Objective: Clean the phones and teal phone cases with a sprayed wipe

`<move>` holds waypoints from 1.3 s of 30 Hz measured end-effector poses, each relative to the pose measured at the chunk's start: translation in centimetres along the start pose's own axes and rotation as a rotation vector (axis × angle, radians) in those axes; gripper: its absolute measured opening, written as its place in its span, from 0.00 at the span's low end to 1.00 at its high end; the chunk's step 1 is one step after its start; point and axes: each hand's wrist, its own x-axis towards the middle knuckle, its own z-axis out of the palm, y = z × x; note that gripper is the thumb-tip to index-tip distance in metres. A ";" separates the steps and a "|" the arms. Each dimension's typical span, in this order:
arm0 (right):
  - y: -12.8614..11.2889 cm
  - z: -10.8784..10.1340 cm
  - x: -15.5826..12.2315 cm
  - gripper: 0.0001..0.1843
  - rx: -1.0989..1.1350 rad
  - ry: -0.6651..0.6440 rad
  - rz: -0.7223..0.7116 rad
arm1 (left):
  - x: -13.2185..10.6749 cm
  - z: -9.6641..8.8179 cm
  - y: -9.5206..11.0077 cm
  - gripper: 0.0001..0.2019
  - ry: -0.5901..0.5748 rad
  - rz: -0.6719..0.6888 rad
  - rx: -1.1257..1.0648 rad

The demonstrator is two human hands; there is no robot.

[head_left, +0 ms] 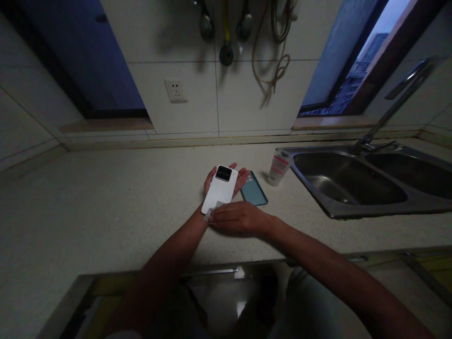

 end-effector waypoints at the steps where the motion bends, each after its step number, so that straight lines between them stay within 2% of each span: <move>1: 0.3 -0.1 -0.2 0.11 -0.005 0.036 0.000 | 0.0 0.0 0.1 0.30 0.022 0.024 -0.013; 4: 1.1 -0.4 -0.9 0.11 -0.031 0.103 0.003 | 0.0 0.2 0.6 0.28 0.075 0.094 -0.053; 8: 1.3 -0.5 -1.2 0.10 -0.111 0.139 0.079 | 0.1 0.0 1.0 0.26 0.064 0.139 -0.081; 12: 0.9 -0.4 -0.8 0.10 -0.184 0.166 0.177 | 0.4 -0.8 1.2 0.24 0.095 0.149 -0.073; 18: 1.0 -0.2 -0.9 0.15 -0.176 0.234 0.179 | 0.5 -0.7 1.5 0.26 0.139 0.103 -0.039; 24: 2.5 -1.8 -2.3 0.15 -0.064 0.114 0.174 | 0.1 0.5 2.2 0.28 0.121 0.097 -0.015; 28: 3.3 -2.7 -3.0 0.13 0.076 0.052 0.245 | 0.4 0.3 2.4 0.30 0.155 0.070 0.045; 30: 3.5 -2.7 -3.4 0.12 0.148 0.061 0.318 | 0.6 0.0 2.1 0.32 0.169 0.055 0.081; 32: 3.7 -2.5 -3.7 0.13 0.158 0.118 0.422 | 0.8 -0.2 1.7 0.34 0.165 0.006 0.103; 36: 4.0 -1.7 -3.7 0.13 0.069 0.364 0.634 | 0.8 -0.1 0.8 0.34 0.092 -0.080 0.107; 39: 4.2 -1.3 -3.4 0.11 -0.045 0.502 0.704 | 0.5 0.5 0.1 0.32 0.055 -0.093 0.100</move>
